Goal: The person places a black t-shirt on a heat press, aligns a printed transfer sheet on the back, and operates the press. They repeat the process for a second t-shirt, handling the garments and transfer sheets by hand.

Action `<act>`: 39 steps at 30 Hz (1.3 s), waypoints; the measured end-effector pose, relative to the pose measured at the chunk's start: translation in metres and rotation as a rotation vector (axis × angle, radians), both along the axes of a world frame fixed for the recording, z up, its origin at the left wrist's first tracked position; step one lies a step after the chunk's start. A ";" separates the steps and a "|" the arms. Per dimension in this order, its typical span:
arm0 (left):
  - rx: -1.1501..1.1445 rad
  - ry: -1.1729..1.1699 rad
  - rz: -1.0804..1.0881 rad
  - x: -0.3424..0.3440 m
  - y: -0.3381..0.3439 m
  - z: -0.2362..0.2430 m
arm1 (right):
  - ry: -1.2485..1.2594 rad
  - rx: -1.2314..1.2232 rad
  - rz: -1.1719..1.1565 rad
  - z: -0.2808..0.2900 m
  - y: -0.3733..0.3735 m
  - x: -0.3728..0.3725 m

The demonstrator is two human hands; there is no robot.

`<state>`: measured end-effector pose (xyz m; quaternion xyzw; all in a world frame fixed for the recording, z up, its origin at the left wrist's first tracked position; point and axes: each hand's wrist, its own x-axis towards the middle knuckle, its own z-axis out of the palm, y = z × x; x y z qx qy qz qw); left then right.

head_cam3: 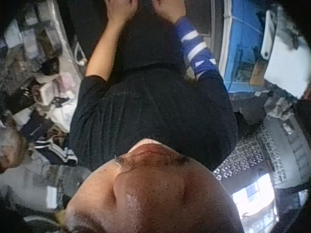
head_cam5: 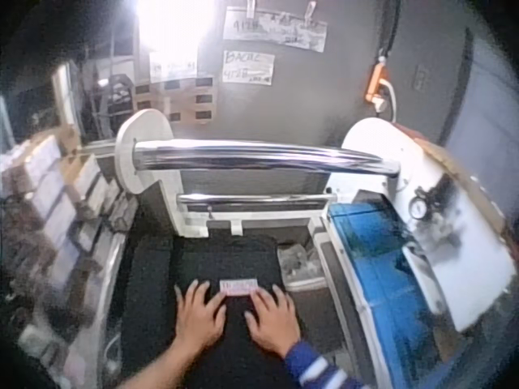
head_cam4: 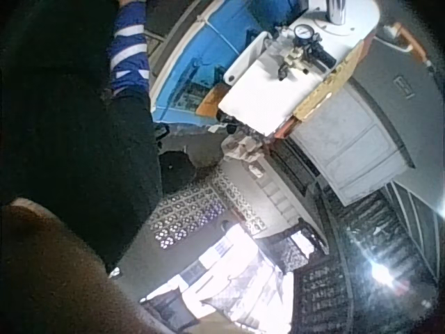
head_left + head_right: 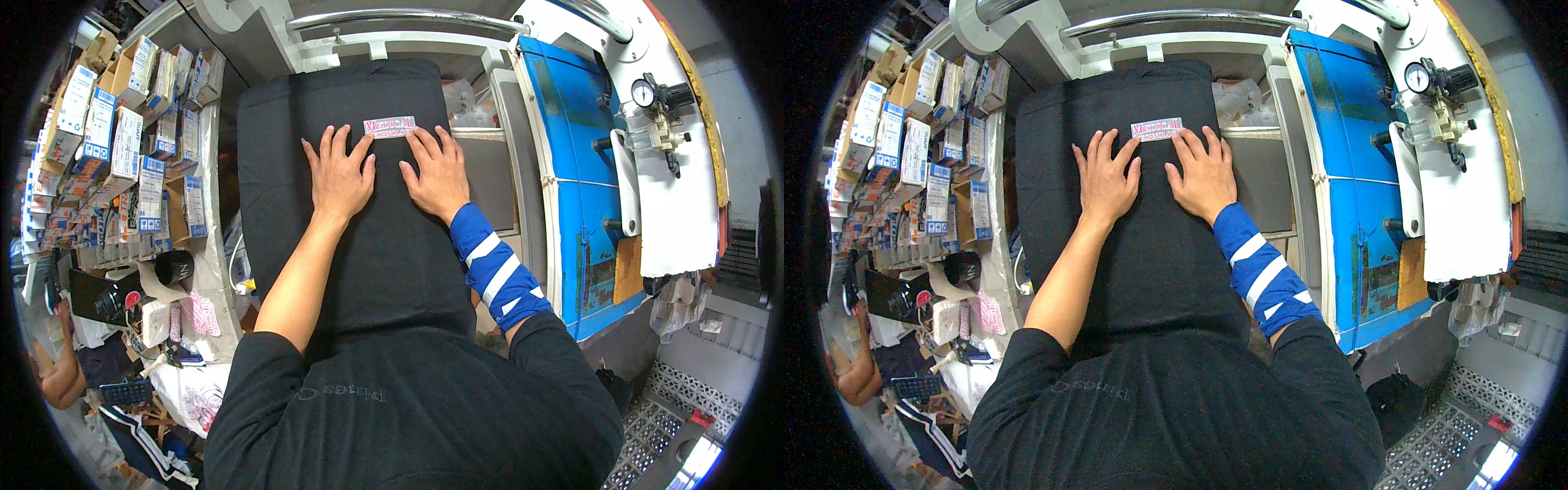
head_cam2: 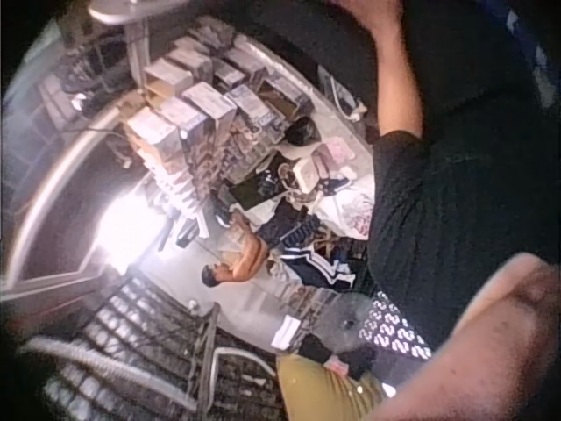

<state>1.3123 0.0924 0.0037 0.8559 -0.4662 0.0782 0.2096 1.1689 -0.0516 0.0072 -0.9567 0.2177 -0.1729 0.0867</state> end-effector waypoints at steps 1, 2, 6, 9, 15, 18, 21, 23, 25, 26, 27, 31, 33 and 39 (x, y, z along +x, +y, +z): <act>-0.003 -0.002 0.001 0.000 0.000 0.000 | 0.001 0.000 0.000 0.000 0.000 0.000; -0.006 0.002 -0.001 0.000 0.000 0.000 | -0.001 -0.001 0.000 0.000 0.000 0.000; -0.016 0.000 0.000 0.000 0.000 -0.001 | -0.008 -0.003 0.002 -0.001 0.000 0.000; -0.014 0.003 -0.001 0.000 0.000 -0.001 | -0.012 -0.005 0.004 0.000 0.000 0.000; 0.001 0.007 0.003 0.000 0.000 0.000 | -0.021 -0.001 0.007 0.001 0.000 0.000; 0.008 0.011 0.008 0.000 0.000 0.001 | -0.020 -0.001 0.007 0.000 0.001 0.000; -0.002 0.014 0.010 0.000 0.001 0.000 | -0.021 -0.005 0.012 0.000 0.001 0.000; -0.012 0.015 0.010 0.000 0.001 0.000 | -0.021 -0.009 0.016 0.001 0.000 0.000; -0.028 0.010 0.008 0.000 0.001 -0.001 | 0.002 -0.004 0.018 0.002 0.000 0.000; -0.025 0.013 0.010 0.000 0.001 -0.001 | -0.017 -0.022 0.020 0.003 0.001 0.000; -0.031 0.012 0.012 0.000 0.001 -0.002 | -0.014 -0.031 0.020 0.003 0.001 0.000; -0.032 0.024 0.017 0.001 0.000 -0.003 | -0.027 -0.048 0.013 0.001 0.003 0.000; -0.054 0.015 0.010 0.001 0.001 -0.004 | -0.052 -0.012 0.031 -0.003 -0.004 0.000; -0.040 0.017 0.008 -0.004 0.007 -0.004 | -0.326 0.633 -0.524 -0.021 -0.066 0.007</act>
